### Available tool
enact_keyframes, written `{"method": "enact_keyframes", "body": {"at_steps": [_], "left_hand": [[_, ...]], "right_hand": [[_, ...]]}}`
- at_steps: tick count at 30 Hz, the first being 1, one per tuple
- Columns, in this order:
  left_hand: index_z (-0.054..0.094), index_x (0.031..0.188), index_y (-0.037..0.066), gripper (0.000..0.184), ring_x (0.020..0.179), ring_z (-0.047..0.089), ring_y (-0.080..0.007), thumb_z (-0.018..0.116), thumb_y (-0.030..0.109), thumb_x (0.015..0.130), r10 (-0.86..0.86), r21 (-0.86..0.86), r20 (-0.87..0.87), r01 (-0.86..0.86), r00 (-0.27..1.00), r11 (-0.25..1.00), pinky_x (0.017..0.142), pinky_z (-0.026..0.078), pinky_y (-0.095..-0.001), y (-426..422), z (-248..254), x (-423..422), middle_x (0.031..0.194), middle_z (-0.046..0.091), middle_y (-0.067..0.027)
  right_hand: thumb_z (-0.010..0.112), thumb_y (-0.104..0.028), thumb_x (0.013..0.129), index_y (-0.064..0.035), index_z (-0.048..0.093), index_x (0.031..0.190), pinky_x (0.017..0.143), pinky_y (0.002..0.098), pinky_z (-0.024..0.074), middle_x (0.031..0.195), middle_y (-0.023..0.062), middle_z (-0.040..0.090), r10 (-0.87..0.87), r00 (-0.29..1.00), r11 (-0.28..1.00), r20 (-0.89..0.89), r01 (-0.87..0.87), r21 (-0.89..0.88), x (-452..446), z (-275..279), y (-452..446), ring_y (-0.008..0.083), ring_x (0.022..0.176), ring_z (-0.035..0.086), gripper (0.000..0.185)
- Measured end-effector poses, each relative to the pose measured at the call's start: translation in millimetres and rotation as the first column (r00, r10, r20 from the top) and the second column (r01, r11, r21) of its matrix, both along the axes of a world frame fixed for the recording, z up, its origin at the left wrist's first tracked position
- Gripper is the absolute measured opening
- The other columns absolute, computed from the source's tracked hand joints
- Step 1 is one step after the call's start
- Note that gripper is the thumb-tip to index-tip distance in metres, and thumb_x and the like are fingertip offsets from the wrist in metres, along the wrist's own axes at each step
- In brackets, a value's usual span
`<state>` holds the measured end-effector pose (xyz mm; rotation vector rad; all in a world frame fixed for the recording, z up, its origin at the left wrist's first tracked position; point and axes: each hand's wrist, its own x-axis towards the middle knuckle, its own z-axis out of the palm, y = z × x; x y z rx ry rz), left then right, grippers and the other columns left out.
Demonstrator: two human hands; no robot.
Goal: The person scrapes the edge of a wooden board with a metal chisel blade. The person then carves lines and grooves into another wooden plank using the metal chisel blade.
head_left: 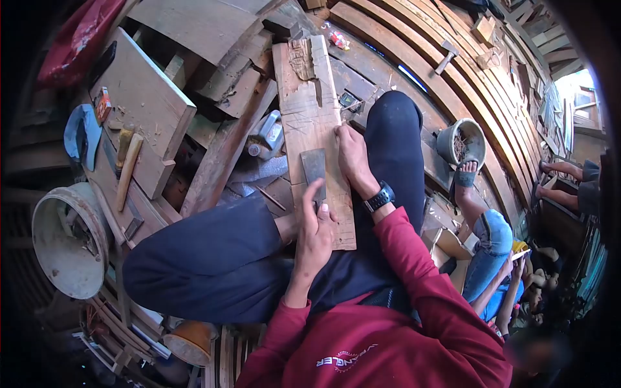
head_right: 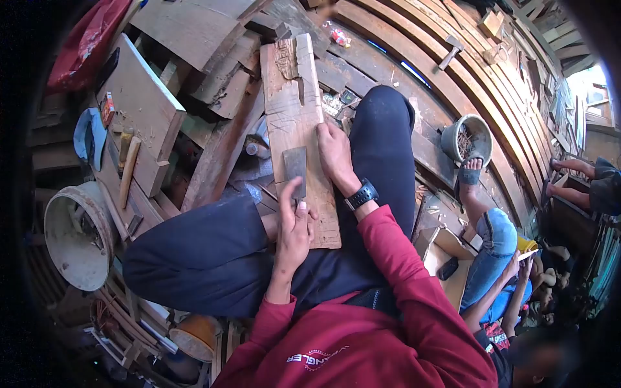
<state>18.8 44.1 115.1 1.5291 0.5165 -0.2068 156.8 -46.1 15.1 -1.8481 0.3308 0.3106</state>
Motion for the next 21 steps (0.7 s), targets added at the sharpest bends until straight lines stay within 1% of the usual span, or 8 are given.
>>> {"method": "enact_keyframes", "body": {"at_steps": [3,5,7,9,10,12,16,21], "left_hand": [[0.033,0.152,0.016,0.047,0.055,0.045,-0.0035,0.045,0.026,0.107,0.063,0.04,0.025,-0.064,0.998,0.997,0.046,0.039,-0.0202,9,0,-8,0.086,0.059,-0.0039],[0.027,0.155,0.014,0.054,0.056,0.047,-0.0043,0.046,0.026,0.107,-0.194,0.16,-0.025,0.196,0.981,0.967,0.047,0.041,-0.0213,19,1,-4,0.094,0.061,-0.0067],[0.025,0.157,0.014,0.06,0.061,0.052,-0.0056,0.051,0.022,0.104,-0.206,0.249,0.008,0.198,0.979,0.948,0.049,0.043,-0.0209,20,7,-3,0.104,0.061,-0.0104],[0.028,0.156,0.011,0.067,0.069,0.06,-0.0106,0.056,0.01,0.094,-0.101,-0.092,0.025,0.103,0.995,0.99,0.059,0.051,-0.0244,17,24,-7,0.116,0.06,-0.0154],[0.028,0.156,0.011,0.067,0.069,0.06,-0.0106,0.056,0.01,0.094,-0.105,-0.095,0.022,0.106,0.994,0.99,0.059,0.051,-0.0244,20,20,-9,0.116,0.06,-0.0154],[0.028,0.155,0.005,0.078,0.083,0.066,-0.0176,0.054,0.007,0.082,-0.167,-0.418,0.1,0.194,0.981,0.888,0.075,0.054,-0.0295,31,12,-14,0.127,0.057,-0.0203],[0.031,0.151,-0.003,0.079,0.09,0.068,-0.0214,0.053,0.01,0.076,-0.185,-0.33,0.203,0.245,0.962,0.912,0.085,0.053,-0.0329,34,13,-11,0.132,0.055,-0.024],[0.048,0.134,-0.006,0.058,0.092,0.068,-0.0208,0.044,-0.001,0.076,-0.223,-0.234,0.407,0.337,0.886,0.912,0.083,0.053,-0.031,45,4,-4,0.116,0.057,-0.0186]], "right_hand": [[0.046,-0.032,0.096,0.0059,0.058,0.089,0.072,0.0455,0.0454,0.08,0.0254,0.06,-0.001,1.0,1.0,-0.013,0.001,-0.007,-1,3,0,0.0364,0.074,0.058,0.041],[0.046,-0.033,0.097,0.0057,0.059,0.09,0.073,0.0451,0.0459,0.081,0.0255,0.061,0.0,1.0,1.0,-0.006,0.0,0.004,-1,-4,1,0.0354,0.074,0.059,0.041],[0.047,-0.027,0.098,0.0045,0.055,0.084,0.067,0.0335,0.0408,0.071,0.005,0.049,-0.017,0.999,0.999,-0.046,0.019,0.036,0,1,2,0.0122,0.071,0.045,0.036],[0.047,-0.027,0.098,0.0046,0.055,0.085,0.067,0.0335,0.0412,0.071,0.0052,0.05,-0.02,0.999,1.0,-0.025,0.02,0.019,1,4,3,0.0122,0.071,0.046,0.036],[0.047,-0.027,0.098,0.0048,0.055,0.085,0.067,0.0336,0.0416,0.071,0.0054,0.051,-0.021,1.0,1.0,-0.01,0.021,0.004,0,5,3,0.0122,0.071,0.046,0.036],[0.047,-0.027,0.098,0.0051,0.056,0.086,0.068,0.0342,0.0423,0.072,0.007,0.052,-0.014,1.0,1.0,-0.013,0.014,0.015,0,7,2,0.0132,0.072,0.048,0.035],[0.046,-0.027,0.097,0.0061,0.058,0.091,0.07,0.0362,0.0441,0.075,0.0132,0.057,-0.006,1.0,1.0,-0.012,0.006,-0.002,0,15,3,0.0171,0.073,0.052,0.036],[0.045,-0.027,0.097,0.0062,0.059,0.094,0.071,0.0375,0.0448,0.077,0.0164,0.058,0.026,1.0,0.998,-0.015,-0.027,-0.048,1,11,1,0.02,0.074,0.054,0.036]]}}
